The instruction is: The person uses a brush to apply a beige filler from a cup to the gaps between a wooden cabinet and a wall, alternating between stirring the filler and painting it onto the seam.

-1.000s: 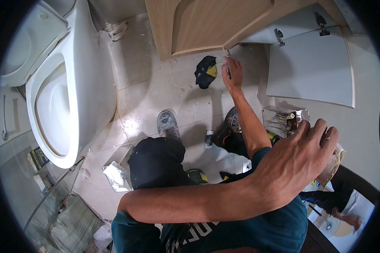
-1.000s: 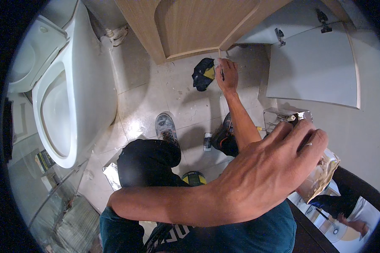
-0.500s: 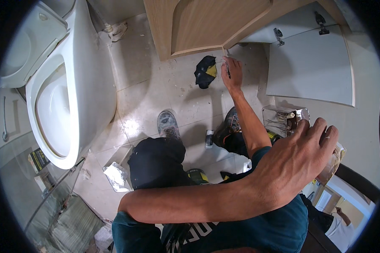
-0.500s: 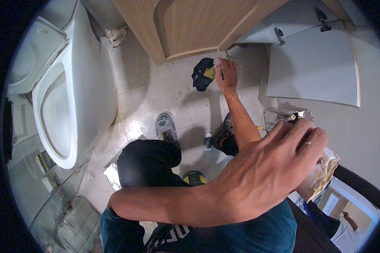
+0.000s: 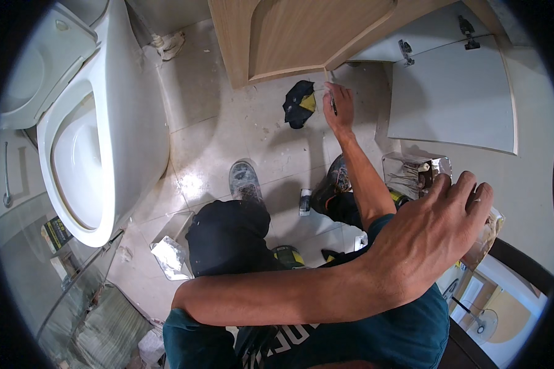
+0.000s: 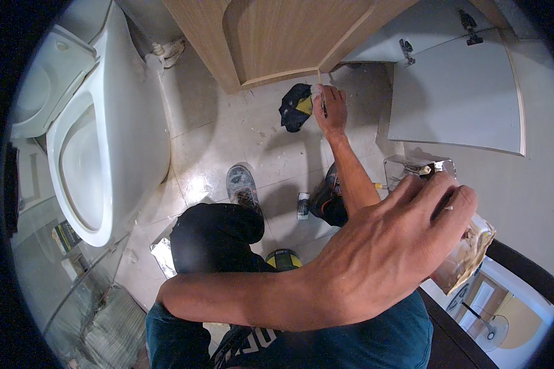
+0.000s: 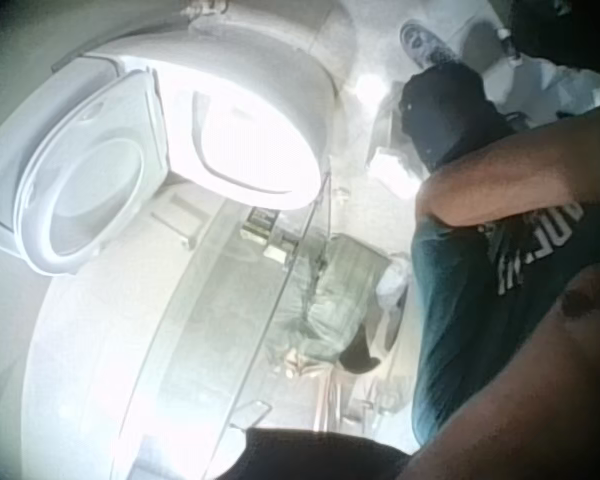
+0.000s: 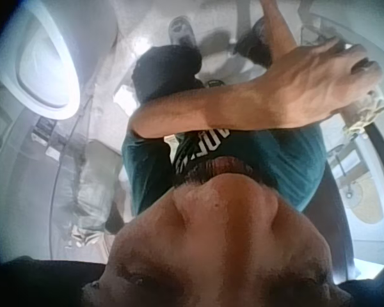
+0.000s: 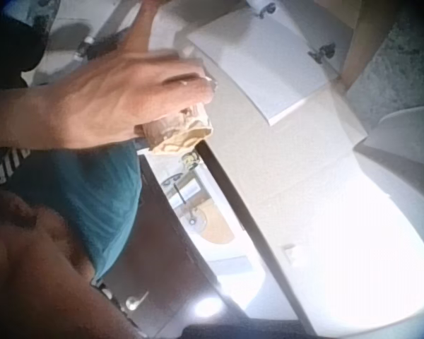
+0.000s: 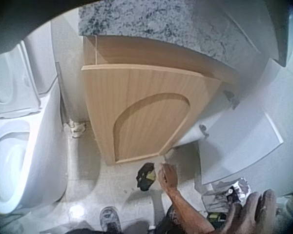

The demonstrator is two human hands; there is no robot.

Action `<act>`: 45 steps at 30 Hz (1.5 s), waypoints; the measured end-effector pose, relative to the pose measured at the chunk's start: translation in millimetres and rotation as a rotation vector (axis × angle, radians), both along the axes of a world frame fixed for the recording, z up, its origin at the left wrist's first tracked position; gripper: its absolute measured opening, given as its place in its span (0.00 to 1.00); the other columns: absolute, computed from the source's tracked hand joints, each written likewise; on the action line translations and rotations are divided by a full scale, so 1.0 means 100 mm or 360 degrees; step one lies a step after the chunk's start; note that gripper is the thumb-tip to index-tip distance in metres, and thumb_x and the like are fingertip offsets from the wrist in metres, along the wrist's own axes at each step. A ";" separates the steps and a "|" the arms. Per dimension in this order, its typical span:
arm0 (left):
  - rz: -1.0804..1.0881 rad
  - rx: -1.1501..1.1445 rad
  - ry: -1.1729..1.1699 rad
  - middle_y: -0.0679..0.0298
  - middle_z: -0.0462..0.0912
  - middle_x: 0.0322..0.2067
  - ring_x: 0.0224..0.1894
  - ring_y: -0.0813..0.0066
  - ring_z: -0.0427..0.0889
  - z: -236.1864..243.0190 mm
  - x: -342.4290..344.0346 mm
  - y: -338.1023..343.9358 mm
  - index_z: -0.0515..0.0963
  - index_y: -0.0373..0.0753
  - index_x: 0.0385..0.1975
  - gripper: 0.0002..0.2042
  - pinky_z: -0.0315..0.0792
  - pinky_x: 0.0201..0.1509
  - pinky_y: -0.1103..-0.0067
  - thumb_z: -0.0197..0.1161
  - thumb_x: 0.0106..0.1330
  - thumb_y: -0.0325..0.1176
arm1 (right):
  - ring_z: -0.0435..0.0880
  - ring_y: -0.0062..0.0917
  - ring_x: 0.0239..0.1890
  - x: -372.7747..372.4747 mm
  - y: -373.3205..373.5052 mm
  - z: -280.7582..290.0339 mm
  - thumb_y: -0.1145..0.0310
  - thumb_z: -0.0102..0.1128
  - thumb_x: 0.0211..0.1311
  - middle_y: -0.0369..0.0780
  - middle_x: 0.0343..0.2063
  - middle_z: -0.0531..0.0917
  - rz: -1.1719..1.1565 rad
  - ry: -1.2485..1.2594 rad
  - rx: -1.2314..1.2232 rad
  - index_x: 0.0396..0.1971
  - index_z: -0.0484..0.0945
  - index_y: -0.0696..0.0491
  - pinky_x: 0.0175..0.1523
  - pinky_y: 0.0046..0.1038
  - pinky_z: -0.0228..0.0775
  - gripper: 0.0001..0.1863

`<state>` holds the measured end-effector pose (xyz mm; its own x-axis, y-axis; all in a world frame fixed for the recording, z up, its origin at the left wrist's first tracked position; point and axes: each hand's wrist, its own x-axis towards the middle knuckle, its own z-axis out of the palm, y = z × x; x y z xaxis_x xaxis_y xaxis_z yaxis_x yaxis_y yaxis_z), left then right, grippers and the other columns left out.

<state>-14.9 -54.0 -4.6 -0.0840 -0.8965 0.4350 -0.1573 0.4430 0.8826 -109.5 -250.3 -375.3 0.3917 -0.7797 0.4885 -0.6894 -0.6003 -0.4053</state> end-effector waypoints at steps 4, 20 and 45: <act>-0.0024 0.0016 0.0010 0.46 0.75 0.50 0.49 0.53 0.85 -0.01 0.00 0.00 0.72 0.24 0.56 0.24 0.89 0.51 0.69 0.71 0.61 0.23 | 0.81 0.47 0.51 -0.02 -0.02 0.05 0.71 0.61 0.67 0.45 0.47 0.86 0.0045 0.0012 -0.0052 0.53 0.83 0.52 0.60 0.45 0.72 0.16; -0.0045 0.0014 0.0013 0.44 0.76 0.50 0.52 0.48 0.84 -0.02 -0.01 0.00 0.72 0.23 0.55 0.22 0.87 0.56 0.66 0.69 0.62 0.22 | 0.81 0.45 0.50 -0.10 0.01 0.10 0.73 0.63 0.65 0.43 0.49 0.86 0.0007 0.0042 -0.0084 0.53 0.83 0.52 0.59 0.45 0.74 0.17; -0.0005 0.0025 -0.0046 0.47 0.75 0.48 0.52 0.51 0.82 -0.02 -0.01 0.02 0.74 0.23 0.53 0.20 0.83 0.61 0.68 0.68 0.65 0.26 | 0.81 0.45 0.50 -0.14 -0.09 0.06 0.74 0.63 0.65 0.44 0.50 0.86 0.0096 0.0019 -0.0139 0.54 0.83 0.51 0.58 0.44 0.75 0.17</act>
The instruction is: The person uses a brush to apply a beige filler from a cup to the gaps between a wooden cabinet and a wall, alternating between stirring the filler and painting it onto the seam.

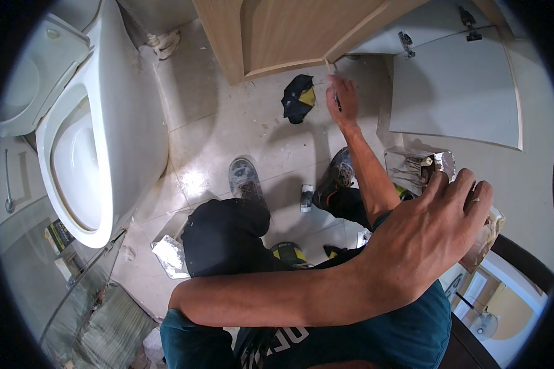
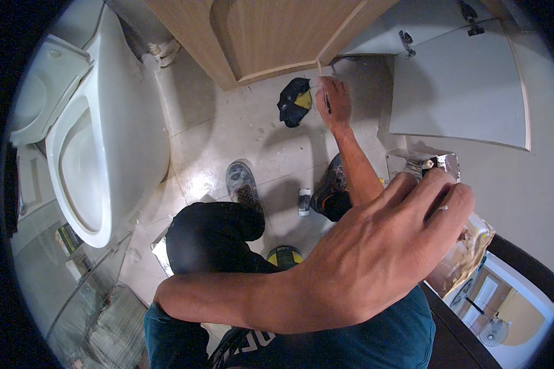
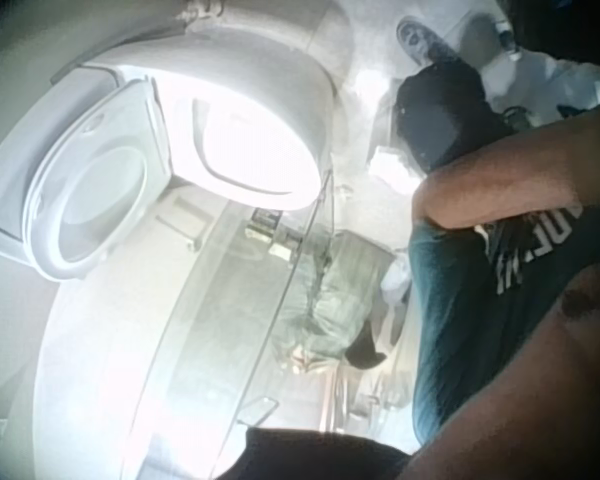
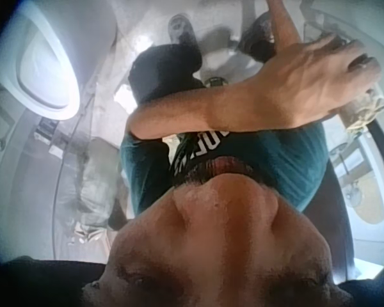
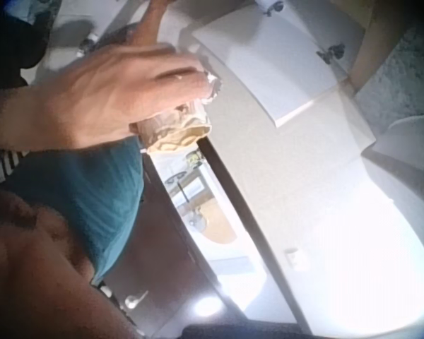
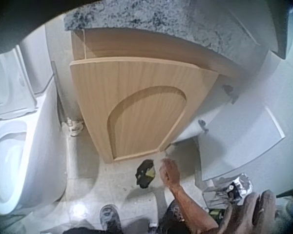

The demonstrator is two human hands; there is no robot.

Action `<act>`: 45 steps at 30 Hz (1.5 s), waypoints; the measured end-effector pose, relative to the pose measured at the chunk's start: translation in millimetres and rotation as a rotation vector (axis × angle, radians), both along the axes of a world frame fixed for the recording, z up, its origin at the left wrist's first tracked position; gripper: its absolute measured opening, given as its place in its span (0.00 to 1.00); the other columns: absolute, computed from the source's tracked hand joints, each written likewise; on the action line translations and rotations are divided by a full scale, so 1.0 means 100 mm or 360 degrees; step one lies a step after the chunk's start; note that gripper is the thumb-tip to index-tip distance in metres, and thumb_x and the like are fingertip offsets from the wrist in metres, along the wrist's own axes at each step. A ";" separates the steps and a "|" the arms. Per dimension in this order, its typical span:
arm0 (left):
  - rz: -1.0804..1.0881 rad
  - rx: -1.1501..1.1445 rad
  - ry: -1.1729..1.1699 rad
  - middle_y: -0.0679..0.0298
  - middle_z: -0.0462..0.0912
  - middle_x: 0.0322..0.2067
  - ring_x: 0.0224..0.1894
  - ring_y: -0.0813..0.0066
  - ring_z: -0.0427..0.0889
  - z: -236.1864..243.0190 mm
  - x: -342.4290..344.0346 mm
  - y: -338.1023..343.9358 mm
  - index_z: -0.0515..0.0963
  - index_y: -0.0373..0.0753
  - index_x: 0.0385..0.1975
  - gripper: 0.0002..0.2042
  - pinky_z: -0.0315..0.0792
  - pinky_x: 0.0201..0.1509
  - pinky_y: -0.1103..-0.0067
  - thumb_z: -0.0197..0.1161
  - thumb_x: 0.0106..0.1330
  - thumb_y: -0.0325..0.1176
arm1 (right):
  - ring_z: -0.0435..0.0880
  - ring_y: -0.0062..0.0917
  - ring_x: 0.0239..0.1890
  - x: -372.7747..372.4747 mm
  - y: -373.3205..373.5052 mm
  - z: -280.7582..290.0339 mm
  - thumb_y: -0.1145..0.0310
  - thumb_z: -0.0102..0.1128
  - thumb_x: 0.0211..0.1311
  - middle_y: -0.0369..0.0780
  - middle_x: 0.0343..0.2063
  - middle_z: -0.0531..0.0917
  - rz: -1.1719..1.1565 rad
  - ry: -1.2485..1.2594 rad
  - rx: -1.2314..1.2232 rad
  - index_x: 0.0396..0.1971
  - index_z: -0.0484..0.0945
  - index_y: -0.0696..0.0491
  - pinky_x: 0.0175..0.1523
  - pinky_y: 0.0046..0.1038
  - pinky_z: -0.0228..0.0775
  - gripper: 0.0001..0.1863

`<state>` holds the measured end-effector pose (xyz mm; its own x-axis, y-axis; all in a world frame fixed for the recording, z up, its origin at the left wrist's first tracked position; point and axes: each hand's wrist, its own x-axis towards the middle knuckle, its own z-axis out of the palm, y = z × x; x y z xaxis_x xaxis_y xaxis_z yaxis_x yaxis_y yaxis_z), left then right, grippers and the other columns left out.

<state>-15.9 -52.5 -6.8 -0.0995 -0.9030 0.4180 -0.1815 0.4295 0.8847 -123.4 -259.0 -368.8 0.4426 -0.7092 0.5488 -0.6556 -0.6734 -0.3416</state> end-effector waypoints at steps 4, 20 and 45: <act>0.0027 0.0012 -0.0054 0.48 0.75 0.48 0.52 0.53 0.82 0.01 0.01 0.01 0.74 0.24 0.53 0.19 0.82 0.62 0.69 0.68 0.64 0.26 | 0.81 0.44 0.51 0.02 0.04 0.09 0.74 0.63 0.65 0.43 0.50 0.86 0.0023 -0.0062 0.0022 0.54 0.84 0.51 0.58 0.44 0.75 0.17; 0.0041 0.0004 -0.0031 0.49 0.76 0.48 0.52 0.54 0.82 0.02 0.03 0.01 0.75 0.25 0.52 0.19 0.82 0.61 0.70 0.68 0.64 0.27 | 0.82 0.44 0.51 0.04 0.02 0.06 0.73 0.64 0.65 0.44 0.49 0.86 0.0008 0.0035 0.0008 0.54 0.83 0.53 0.58 0.44 0.75 0.17; 0.0032 -0.0018 -0.0028 0.48 0.76 0.47 0.51 0.53 0.83 -0.01 0.01 0.02 0.75 0.23 0.53 0.21 0.85 0.59 0.69 0.70 0.63 0.25 | 0.83 0.43 0.52 0.02 0.01 0.24 0.71 0.61 0.69 0.45 0.51 0.87 0.0022 0.0013 0.0014 0.54 0.84 0.53 0.61 0.43 0.72 0.15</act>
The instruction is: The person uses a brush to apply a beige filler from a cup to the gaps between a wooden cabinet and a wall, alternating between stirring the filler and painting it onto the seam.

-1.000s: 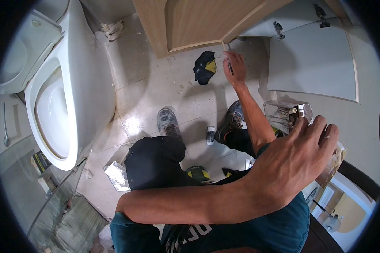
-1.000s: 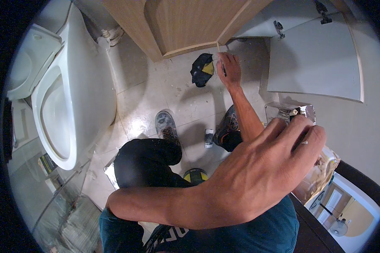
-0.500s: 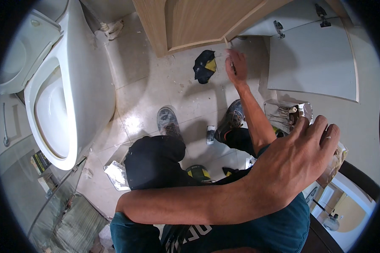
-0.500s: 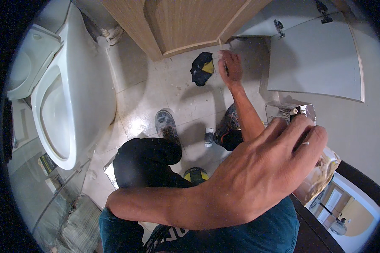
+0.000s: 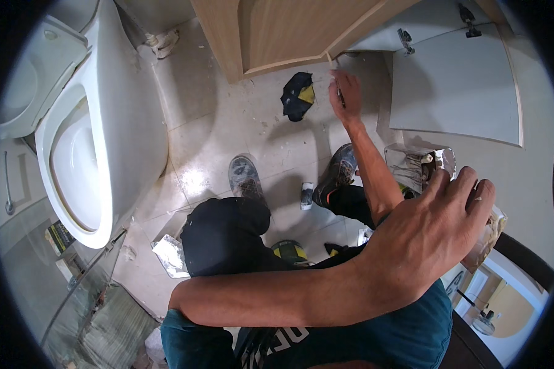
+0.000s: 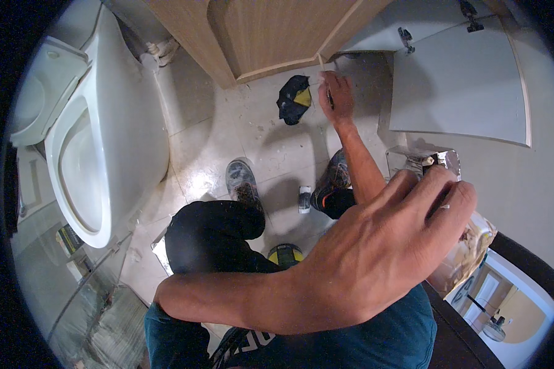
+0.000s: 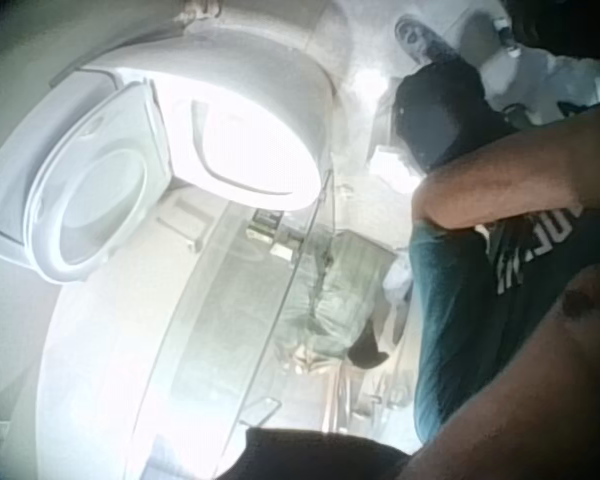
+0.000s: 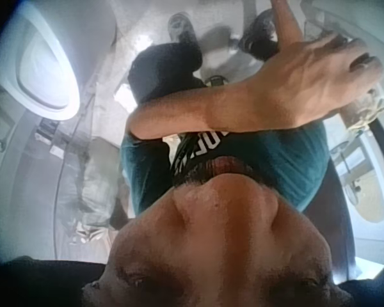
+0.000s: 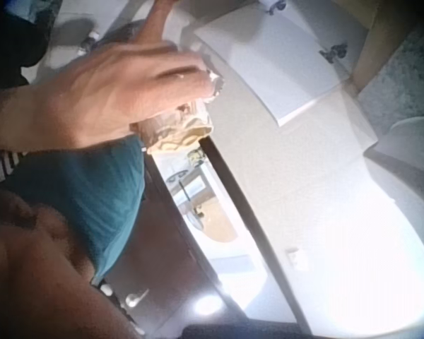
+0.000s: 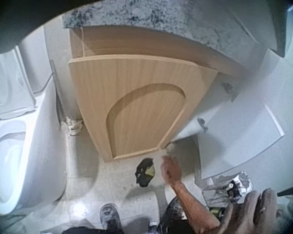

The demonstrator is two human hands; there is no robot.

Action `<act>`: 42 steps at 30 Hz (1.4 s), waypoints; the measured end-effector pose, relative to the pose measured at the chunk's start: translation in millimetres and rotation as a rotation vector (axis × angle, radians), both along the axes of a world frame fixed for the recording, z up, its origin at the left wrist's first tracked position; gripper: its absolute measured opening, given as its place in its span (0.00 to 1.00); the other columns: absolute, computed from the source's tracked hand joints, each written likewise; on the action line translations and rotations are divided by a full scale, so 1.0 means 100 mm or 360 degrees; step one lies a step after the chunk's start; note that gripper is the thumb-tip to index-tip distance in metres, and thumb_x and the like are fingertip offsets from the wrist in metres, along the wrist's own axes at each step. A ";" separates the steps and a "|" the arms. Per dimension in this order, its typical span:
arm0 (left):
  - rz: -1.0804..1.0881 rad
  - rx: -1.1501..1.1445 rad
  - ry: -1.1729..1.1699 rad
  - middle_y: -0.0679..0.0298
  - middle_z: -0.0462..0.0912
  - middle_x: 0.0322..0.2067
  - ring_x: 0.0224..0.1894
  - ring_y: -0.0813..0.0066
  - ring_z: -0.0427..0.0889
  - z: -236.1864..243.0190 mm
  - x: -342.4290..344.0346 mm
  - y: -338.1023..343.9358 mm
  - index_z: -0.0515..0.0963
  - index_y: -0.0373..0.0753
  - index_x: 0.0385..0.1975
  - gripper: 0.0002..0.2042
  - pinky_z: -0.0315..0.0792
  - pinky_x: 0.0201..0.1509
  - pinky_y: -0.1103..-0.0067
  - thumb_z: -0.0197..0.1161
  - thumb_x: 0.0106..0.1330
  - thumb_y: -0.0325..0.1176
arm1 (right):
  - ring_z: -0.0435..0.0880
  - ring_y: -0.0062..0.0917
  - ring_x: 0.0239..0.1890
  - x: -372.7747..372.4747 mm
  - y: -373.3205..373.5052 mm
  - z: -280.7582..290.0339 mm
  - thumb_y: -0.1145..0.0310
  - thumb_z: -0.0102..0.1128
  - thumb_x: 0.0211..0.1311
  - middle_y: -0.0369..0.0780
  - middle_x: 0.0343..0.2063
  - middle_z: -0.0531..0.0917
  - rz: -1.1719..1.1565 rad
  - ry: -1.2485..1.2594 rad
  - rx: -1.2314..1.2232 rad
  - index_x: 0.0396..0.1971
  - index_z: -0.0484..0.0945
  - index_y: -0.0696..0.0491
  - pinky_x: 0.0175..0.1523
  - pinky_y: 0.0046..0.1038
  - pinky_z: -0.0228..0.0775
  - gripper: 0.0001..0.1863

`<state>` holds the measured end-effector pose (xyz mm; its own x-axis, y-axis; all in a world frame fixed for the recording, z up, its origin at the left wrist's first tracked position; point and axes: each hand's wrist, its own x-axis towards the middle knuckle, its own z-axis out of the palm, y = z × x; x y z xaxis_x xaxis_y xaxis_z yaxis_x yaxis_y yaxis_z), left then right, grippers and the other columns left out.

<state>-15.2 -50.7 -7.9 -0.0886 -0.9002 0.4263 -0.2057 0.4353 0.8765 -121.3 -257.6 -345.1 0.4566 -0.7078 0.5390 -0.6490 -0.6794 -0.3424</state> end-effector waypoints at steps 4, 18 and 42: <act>-0.0013 -0.0002 0.0049 0.47 0.76 0.48 0.51 0.53 0.83 0.00 0.02 0.00 0.75 0.23 0.54 0.21 0.84 0.59 0.69 0.70 0.64 0.26 | 0.82 0.43 0.51 -0.05 0.03 0.06 0.72 0.61 0.69 0.44 0.50 0.87 -0.0006 -0.0049 -0.0047 0.53 0.84 0.53 0.61 0.43 0.72 0.15; -0.0006 0.0001 0.0060 0.47 0.76 0.48 0.52 0.52 0.83 0.03 -0.02 0.00 0.75 0.23 0.53 0.21 0.85 0.61 0.68 0.70 0.64 0.26 | 0.83 0.43 0.53 -0.12 -0.06 -0.04 0.72 0.62 0.68 0.44 0.51 0.87 0.0048 0.0047 0.0042 0.54 0.84 0.53 0.60 0.42 0.73 0.15; 0.0014 0.0035 0.0025 0.48 0.76 0.48 0.52 0.53 0.84 0.01 -0.05 0.02 0.75 0.25 0.54 0.21 0.84 0.59 0.70 0.69 0.63 0.25 | 0.83 0.42 0.52 -0.10 -0.01 0.12 0.74 0.63 0.67 0.44 0.49 0.87 0.0058 0.0026 -0.0047 0.53 0.85 0.51 0.59 0.43 0.74 0.15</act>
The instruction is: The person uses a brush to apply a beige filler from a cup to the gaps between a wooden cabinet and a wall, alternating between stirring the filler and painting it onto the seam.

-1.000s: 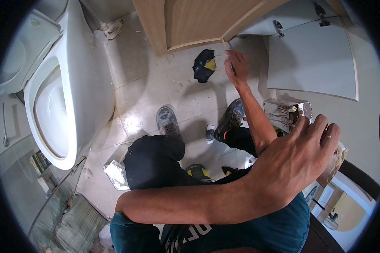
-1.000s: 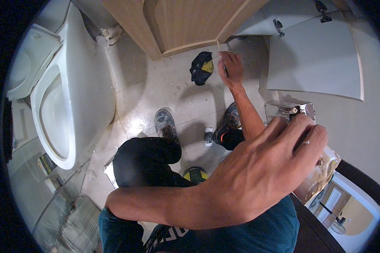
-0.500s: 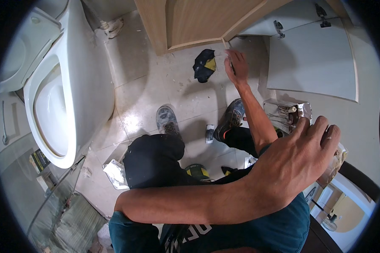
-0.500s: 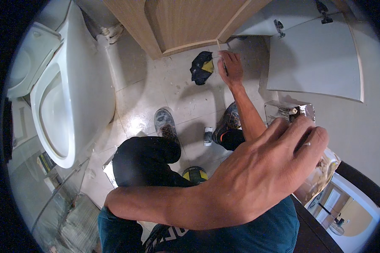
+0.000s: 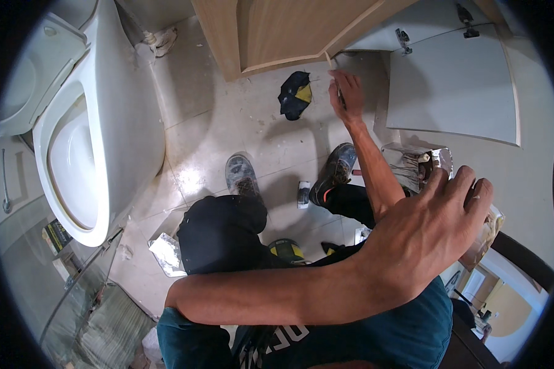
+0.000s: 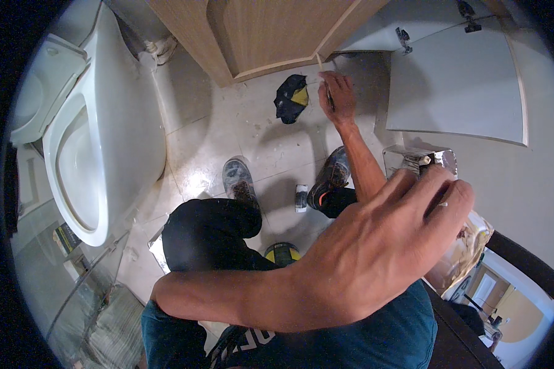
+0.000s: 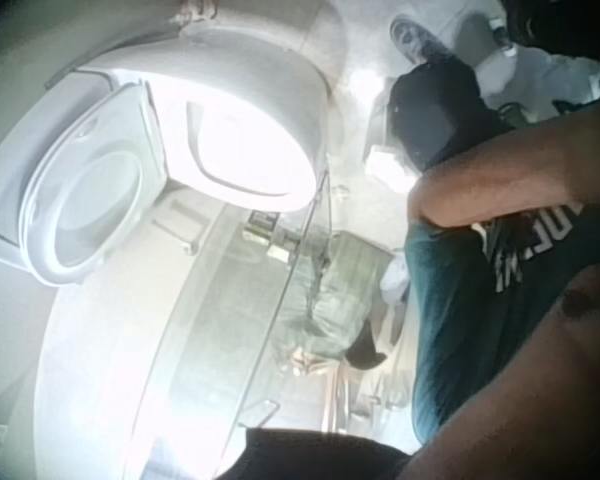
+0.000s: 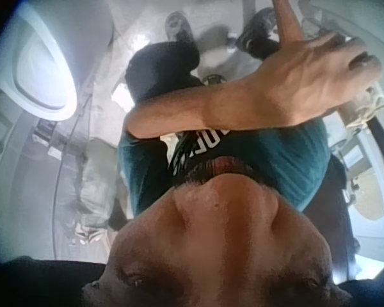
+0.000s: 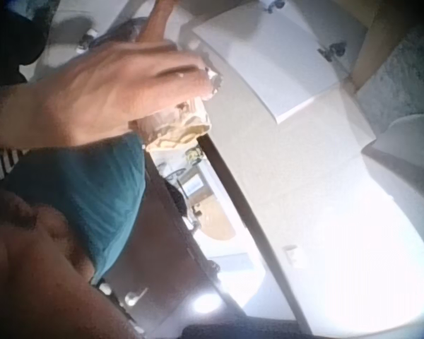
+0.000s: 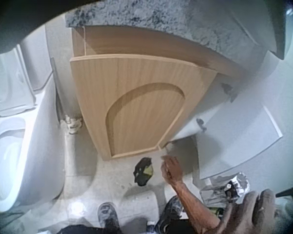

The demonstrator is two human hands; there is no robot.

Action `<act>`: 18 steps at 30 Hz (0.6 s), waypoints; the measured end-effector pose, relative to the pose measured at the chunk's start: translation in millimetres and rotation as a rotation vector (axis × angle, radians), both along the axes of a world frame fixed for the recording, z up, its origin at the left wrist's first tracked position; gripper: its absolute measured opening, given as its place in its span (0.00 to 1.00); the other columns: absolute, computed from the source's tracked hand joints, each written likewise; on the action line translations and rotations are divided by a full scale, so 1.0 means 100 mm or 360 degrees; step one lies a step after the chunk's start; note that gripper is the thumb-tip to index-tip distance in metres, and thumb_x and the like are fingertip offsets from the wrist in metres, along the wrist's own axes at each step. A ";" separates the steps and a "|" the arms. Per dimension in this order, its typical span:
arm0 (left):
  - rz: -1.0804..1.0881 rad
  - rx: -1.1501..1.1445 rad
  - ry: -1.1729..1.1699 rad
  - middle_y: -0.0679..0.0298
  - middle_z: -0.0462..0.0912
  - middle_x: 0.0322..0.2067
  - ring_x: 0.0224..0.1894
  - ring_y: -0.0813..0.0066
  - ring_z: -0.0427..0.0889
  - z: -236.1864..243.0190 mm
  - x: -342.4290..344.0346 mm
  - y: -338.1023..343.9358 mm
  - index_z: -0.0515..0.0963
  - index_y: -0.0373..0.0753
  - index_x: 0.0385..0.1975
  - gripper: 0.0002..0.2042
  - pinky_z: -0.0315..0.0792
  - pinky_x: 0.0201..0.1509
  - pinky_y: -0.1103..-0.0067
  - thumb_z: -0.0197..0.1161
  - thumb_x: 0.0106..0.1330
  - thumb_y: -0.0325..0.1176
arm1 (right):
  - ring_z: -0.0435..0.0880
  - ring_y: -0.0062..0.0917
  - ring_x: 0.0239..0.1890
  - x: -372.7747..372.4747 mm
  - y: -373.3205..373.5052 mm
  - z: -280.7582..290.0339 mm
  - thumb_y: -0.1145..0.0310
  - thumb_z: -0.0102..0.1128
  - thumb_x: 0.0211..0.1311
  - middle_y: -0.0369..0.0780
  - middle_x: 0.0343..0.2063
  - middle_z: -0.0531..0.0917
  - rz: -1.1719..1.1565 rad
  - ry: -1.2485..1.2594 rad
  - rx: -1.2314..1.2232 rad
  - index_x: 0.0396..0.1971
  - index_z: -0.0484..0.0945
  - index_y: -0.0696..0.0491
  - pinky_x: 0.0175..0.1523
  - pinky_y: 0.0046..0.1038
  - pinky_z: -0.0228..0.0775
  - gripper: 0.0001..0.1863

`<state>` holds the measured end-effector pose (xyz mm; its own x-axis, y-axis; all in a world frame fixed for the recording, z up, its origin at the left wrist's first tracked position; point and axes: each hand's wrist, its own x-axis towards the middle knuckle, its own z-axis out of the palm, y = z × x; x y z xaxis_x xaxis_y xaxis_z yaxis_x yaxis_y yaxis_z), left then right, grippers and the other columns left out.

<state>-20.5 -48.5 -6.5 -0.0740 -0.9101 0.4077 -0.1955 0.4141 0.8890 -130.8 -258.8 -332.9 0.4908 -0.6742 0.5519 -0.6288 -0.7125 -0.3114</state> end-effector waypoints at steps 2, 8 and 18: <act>-0.0016 0.0006 0.0027 0.47 0.76 0.48 0.52 0.52 0.84 0.00 0.00 0.00 0.75 0.24 0.55 0.21 0.84 0.60 0.69 0.69 0.63 0.25 | 0.83 0.42 0.51 -0.01 -0.04 0.01 0.74 0.63 0.67 0.44 0.49 0.87 -0.0012 0.0001 -0.0005 0.53 0.85 0.51 0.59 0.42 0.74 0.15; -0.0029 -0.0001 0.0014 0.46 0.76 0.49 0.54 0.47 0.84 -0.01 0.03 -0.01 0.74 0.24 0.54 0.21 0.84 0.62 0.68 0.69 0.63 0.25 | 0.83 0.43 0.51 0.03 0.01 0.06 0.74 0.64 0.67 0.44 0.49 0.87 -0.0002 -0.0031 -0.0024 0.52 0.85 0.52 0.59 0.43 0.74 0.15; -0.0073 0.0022 0.0016 0.47 0.77 0.48 0.54 0.49 0.84 0.00 0.04 -0.02 0.75 0.24 0.53 0.20 0.85 0.61 0.68 0.69 0.64 0.25 | 0.83 0.43 0.51 -0.02 -0.08 0.06 0.73 0.62 0.68 0.45 0.50 0.87 -0.0054 0.0018 0.0002 0.51 0.85 0.51 0.59 0.43 0.74 0.14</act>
<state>-16.4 -50.1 -6.3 -0.1119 -0.9115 0.3958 -0.1673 0.4099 0.8966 -132.4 -266.8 -326.5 0.4739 -0.6911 0.5457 -0.6559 -0.6905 -0.3049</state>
